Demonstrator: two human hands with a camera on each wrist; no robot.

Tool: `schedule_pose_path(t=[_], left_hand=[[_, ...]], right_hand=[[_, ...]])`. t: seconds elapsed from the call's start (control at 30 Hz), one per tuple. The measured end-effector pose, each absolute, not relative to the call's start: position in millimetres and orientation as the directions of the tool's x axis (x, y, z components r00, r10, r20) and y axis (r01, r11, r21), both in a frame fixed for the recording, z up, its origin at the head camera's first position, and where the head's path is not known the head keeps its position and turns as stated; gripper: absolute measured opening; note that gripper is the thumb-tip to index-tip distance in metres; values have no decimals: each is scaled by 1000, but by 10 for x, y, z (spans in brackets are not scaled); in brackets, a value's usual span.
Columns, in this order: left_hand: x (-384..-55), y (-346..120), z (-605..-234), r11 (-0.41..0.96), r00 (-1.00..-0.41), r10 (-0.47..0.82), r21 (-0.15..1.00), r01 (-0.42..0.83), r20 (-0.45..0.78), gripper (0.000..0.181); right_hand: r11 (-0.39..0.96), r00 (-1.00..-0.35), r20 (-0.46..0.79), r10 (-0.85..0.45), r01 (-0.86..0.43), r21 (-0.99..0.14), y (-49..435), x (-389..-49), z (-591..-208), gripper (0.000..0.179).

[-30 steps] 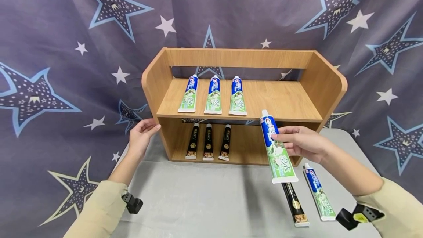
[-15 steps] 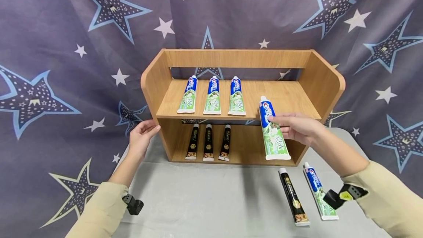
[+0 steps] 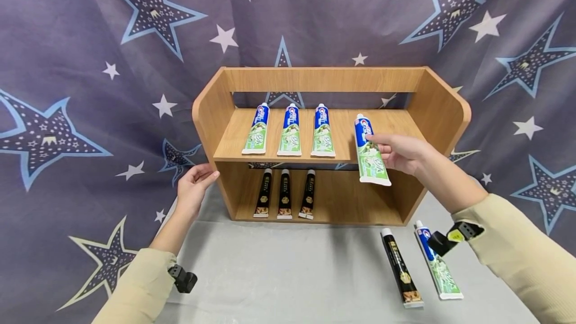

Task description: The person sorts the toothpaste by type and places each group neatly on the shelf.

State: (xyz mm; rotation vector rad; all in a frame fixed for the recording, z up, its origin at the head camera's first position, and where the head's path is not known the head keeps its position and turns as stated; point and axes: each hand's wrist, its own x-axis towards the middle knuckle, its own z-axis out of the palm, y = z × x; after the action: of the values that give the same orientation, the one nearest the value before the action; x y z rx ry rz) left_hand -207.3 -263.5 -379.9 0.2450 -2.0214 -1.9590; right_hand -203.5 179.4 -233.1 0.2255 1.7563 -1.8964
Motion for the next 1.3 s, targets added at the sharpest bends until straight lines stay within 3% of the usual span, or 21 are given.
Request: schedule_pose_path(t=[0.1, 0.23, 0.43, 0.53, 0.7, 0.8, 1.0, 1.3], left_hand=[[-2070, -2625, -3798, 56, -935, -338, 994, 97, 110, 23], [-2070, -2613, -3787, 64, -936, -336, 994, 90, 107, 25], [-2074, -2608, -3773, 65, -936, -338, 994, 84, 101, 25], [-2076, -2606, -3769, 74, -935, -338, 994, 83, 103, 25], [-2076, -2606, -3777, 82, -934, -342, 993, 83, 107, 26], [-2074, -2606, -3790, 75, -932, -347, 994, 85, 106, 25], [-2073, -2606, -3813, 66, -931, -349, 994, 89, 107, 22], [-2068, -2621, -3803, 87, -931, -349, 992, 87, 112, 24]], right_hand=[[-63, -833, -487, -262, 518, -853, 1778, -2101, -2309, 42], [-135, -819, -519, -245, 559, -818, 1770, -2190, -2301, 53], [-199, -805, -545, -236, 589, -783, 1763, -2301, -2294, 35], [-218, -809, -545, -220, 586, -781, 1759, -2360, -2292, 40], [-123, -834, -525, -170, 546, -829, 1742, -2451, -2308, 69], [-42, -848, -516, -123, 524, -851, 1724, -2504, -2328, 76], [187, -903, -414, -110, 391, -901, 1676, -2604, -2402, 67], [303, -940, -342, -2, 325, -896, 1563, -2681, -2469, 58]])
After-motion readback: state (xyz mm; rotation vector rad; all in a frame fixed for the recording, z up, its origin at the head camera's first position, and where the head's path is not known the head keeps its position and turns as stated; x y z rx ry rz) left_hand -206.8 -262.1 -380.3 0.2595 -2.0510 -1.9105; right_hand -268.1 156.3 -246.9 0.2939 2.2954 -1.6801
